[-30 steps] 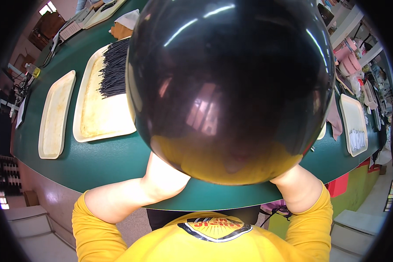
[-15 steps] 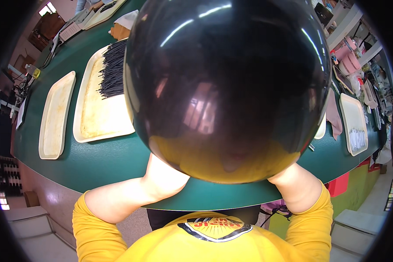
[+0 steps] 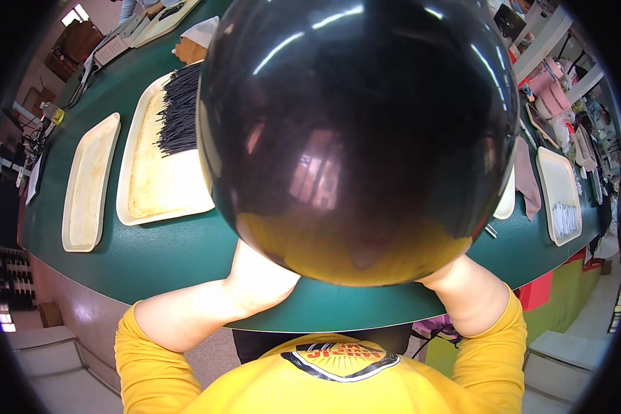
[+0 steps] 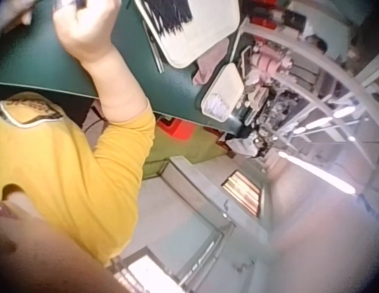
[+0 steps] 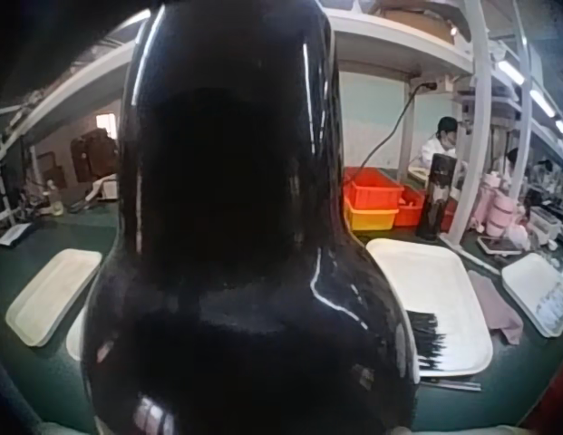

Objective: Assemble and sort small black electronic pins into a tray at a factory workbench.

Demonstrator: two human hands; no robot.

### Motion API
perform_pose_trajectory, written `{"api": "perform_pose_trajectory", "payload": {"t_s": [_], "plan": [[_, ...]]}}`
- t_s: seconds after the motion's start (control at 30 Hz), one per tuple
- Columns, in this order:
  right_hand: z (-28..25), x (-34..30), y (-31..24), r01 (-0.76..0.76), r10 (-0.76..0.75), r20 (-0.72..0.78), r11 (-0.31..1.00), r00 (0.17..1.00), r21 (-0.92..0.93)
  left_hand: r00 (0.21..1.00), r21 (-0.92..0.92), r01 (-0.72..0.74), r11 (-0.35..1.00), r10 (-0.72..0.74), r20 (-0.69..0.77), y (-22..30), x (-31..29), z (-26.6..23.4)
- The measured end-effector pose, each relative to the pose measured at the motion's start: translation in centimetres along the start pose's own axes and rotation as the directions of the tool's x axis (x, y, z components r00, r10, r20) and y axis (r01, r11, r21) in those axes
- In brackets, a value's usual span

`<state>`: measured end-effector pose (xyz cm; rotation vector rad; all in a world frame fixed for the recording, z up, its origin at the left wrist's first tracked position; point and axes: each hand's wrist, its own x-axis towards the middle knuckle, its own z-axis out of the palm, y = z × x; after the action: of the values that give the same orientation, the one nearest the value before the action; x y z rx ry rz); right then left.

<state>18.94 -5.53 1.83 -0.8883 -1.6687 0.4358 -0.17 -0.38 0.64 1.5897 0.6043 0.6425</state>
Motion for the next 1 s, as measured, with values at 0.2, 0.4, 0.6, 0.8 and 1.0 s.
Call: {"api": "perform_pose_trajectory", "payload": {"t_s": [0.2, 0.4, 0.6, 0.8, 1.0], "plan": [[-0.1, -0.4, -0.4, -0.075, 0.069, -0.056, 0.991, 0.996, -0.111, 1.0, 0.02, 0.005, 1.0, -0.005, 0.002, -0.2, -0.2, -0.1], [-0.5, 0.3, -1.3, -0.082, 0.086, -0.091, 0.996, 0.992, 0.041, 0.999, 0.115, 0.031, 0.993, -0.032, 0.002, 0.1, -0.2, -0.2], [0.4, -0.3, -0.5, -0.123, 0.12, -0.073, 0.991, 0.99, -0.047, 1.0, 0.051, -0.001, 0.999, 0.001, -0.018, 0.0, -0.1, -0.1], [0.7, -1.0, -0.3, -0.421, 0.49, 0.013, 0.735, 0.872, 0.531, 0.967, -0.147, 0.254, 0.956, -0.247, 0.066, -1.3, -0.3, -0.8], [1.5, -1.1, 0.0, -0.47, 0.391, 0.276, 0.592, 0.878, 0.655, 0.802, -0.753, 0.576, 0.32, -0.04, 0.596, -2.1, 0.0, -1.1]]}}
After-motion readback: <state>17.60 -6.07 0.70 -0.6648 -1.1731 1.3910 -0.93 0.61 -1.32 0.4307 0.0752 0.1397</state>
